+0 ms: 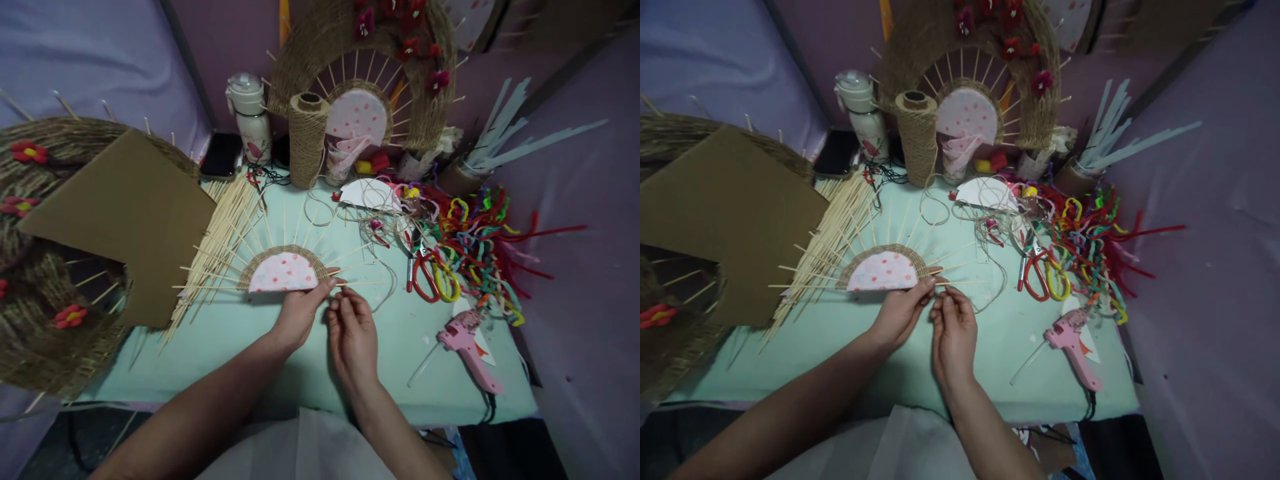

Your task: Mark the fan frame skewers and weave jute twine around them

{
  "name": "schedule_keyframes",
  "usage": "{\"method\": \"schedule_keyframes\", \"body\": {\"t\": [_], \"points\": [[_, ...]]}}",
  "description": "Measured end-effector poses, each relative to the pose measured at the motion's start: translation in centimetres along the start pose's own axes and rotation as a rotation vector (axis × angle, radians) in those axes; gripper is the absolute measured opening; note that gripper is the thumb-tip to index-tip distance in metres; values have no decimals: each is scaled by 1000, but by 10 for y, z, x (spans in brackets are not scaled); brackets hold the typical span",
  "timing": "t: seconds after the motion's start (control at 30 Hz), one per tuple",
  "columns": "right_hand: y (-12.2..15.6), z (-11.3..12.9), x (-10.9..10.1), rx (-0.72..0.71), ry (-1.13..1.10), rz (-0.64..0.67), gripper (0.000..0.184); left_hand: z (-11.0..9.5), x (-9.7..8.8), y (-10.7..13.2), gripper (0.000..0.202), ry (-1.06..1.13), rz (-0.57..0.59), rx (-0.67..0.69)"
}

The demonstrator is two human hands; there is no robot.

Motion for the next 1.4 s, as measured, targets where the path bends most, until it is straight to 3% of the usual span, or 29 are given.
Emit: {"method": "schedule_keyframes", "body": {"t": [0.07,0.17,0.83,1.1,1.4], "points": [[-1,7,-1,-128,45,-49,18,-1,1,0,32,7,0,13],[-4,15,0,-192,111,-43,17,-1,2,0,30,7,3,9],[-11,20,-4,-203,196,23,19,8,-4,-1,34,-127,52,17],[-11,22,-3,-195,144,0,20,9,-5,-2,37,-109,31,28],[-8,27,-9,-281,356,-118,26,2,-2,1,36,-168,39,52]]}}
Point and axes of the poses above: each hand's wrist, its own y-axis away from the middle knuckle, its own x-axis out of the palm, z = x × y, the point moved 5 cm from there along -y, towards the middle knuckle, and after that the axes turned 2 degrees about x, right-handed, at the moved point
